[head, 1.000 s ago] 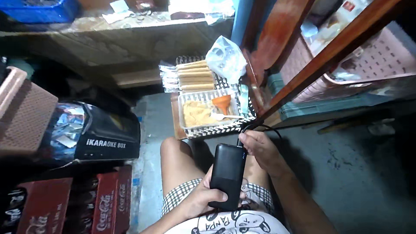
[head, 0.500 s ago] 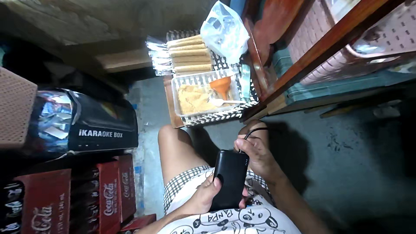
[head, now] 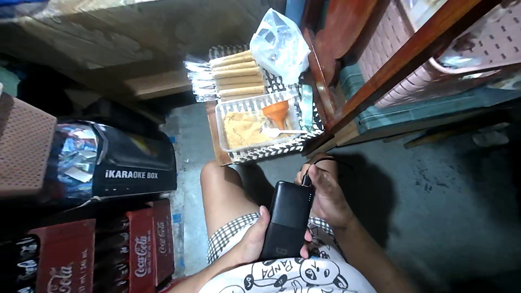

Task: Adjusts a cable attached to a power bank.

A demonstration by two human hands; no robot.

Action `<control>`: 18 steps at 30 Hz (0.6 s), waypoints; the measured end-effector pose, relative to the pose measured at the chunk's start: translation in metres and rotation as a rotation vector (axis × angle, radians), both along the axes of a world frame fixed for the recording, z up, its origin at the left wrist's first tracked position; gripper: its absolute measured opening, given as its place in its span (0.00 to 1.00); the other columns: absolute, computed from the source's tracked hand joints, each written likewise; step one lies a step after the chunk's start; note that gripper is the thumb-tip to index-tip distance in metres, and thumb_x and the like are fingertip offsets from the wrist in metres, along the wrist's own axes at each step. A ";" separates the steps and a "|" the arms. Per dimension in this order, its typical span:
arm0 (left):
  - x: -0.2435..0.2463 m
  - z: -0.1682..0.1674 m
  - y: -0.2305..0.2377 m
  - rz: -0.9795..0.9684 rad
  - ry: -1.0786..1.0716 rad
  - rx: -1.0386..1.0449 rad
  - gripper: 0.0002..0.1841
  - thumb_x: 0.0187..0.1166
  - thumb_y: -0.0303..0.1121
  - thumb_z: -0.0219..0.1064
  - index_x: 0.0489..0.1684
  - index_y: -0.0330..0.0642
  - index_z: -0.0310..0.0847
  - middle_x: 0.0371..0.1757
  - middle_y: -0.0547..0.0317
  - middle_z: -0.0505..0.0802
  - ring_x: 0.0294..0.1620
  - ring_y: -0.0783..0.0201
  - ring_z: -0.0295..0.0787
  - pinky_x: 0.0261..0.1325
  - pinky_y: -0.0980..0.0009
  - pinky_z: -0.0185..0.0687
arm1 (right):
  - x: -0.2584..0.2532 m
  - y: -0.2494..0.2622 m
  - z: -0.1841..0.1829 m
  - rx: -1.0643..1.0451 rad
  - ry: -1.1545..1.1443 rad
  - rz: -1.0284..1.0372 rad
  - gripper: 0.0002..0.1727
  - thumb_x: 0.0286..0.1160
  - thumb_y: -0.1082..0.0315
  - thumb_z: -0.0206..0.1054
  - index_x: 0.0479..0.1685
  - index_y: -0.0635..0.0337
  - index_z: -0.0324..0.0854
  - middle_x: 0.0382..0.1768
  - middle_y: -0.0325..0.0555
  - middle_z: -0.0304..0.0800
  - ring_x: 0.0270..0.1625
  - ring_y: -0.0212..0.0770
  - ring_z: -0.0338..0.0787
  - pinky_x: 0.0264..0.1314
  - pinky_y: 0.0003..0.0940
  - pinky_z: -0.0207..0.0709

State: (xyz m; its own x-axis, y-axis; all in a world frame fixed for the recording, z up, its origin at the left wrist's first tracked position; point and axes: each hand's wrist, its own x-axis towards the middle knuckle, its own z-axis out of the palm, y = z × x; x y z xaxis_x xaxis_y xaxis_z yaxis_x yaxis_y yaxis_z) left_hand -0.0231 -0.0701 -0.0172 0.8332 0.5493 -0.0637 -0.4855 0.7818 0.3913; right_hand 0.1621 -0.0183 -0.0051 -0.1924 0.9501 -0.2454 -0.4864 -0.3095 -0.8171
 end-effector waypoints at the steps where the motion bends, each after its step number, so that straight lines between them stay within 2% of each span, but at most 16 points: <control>1: 0.000 0.001 0.001 0.007 -0.003 0.004 0.42 0.66 0.79 0.59 0.67 0.54 0.84 0.55 0.52 0.94 0.53 0.58 0.94 0.58 0.63 0.88 | -0.001 0.000 -0.001 -0.003 0.025 -0.008 0.23 0.73 0.38 0.71 0.21 0.44 0.82 0.20 0.30 0.82 0.26 0.24 0.84 0.33 0.21 0.81; 4: -0.001 -0.002 0.002 0.003 -0.012 -0.004 0.42 0.67 0.78 0.59 0.68 0.55 0.85 0.56 0.51 0.94 0.53 0.57 0.94 0.59 0.62 0.89 | -0.001 -0.001 -0.002 -0.005 0.088 0.000 0.24 0.77 0.39 0.67 0.24 0.47 0.81 0.22 0.32 0.84 0.28 0.25 0.86 0.37 0.23 0.84; 6: -0.001 -0.004 0.003 -0.019 -0.046 -0.025 0.42 0.68 0.77 0.60 0.69 0.53 0.83 0.59 0.50 0.93 0.56 0.56 0.93 0.61 0.61 0.88 | -0.001 -0.001 0.001 -0.022 0.093 -0.012 0.23 0.79 0.41 0.66 0.24 0.48 0.81 0.22 0.33 0.84 0.27 0.26 0.86 0.35 0.23 0.84; 9: -0.001 -0.002 0.004 -0.009 -0.040 -0.007 0.41 0.69 0.76 0.58 0.70 0.54 0.84 0.59 0.50 0.93 0.56 0.56 0.94 0.61 0.62 0.88 | -0.004 -0.001 0.001 -0.024 0.063 -0.044 0.24 0.77 0.40 0.66 0.23 0.48 0.80 0.21 0.33 0.83 0.27 0.26 0.86 0.35 0.23 0.83; 12: -0.002 -0.004 0.004 -0.011 -0.027 0.005 0.43 0.69 0.77 0.58 0.70 0.52 0.83 0.59 0.49 0.93 0.56 0.55 0.93 0.61 0.62 0.88 | -0.005 -0.002 0.002 -0.019 0.060 -0.068 0.22 0.79 0.42 0.65 0.26 0.48 0.82 0.23 0.34 0.85 0.29 0.28 0.88 0.38 0.27 0.86; 16: -0.001 -0.004 0.003 -0.012 -0.033 -0.010 0.42 0.69 0.77 0.59 0.71 0.53 0.83 0.60 0.48 0.93 0.55 0.55 0.94 0.61 0.61 0.88 | -0.006 -0.002 0.004 -0.017 0.075 -0.072 0.20 0.83 0.49 0.60 0.24 0.48 0.81 0.21 0.33 0.84 0.27 0.26 0.86 0.35 0.23 0.84; 18: -0.001 -0.004 0.002 -0.013 -0.033 -0.010 0.42 0.68 0.77 0.59 0.70 0.53 0.83 0.59 0.48 0.93 0.55 0.55 0.94 0.61 0.61 0.88 | -0.006 -0.002 0.004 -0.021 0.079 -0.082 0.20 0.83 0.50 0.61 0.22 0.48 0.81 0.21 0.32 0.83 0.25 0.25 0.84 0.34 0.22 0.83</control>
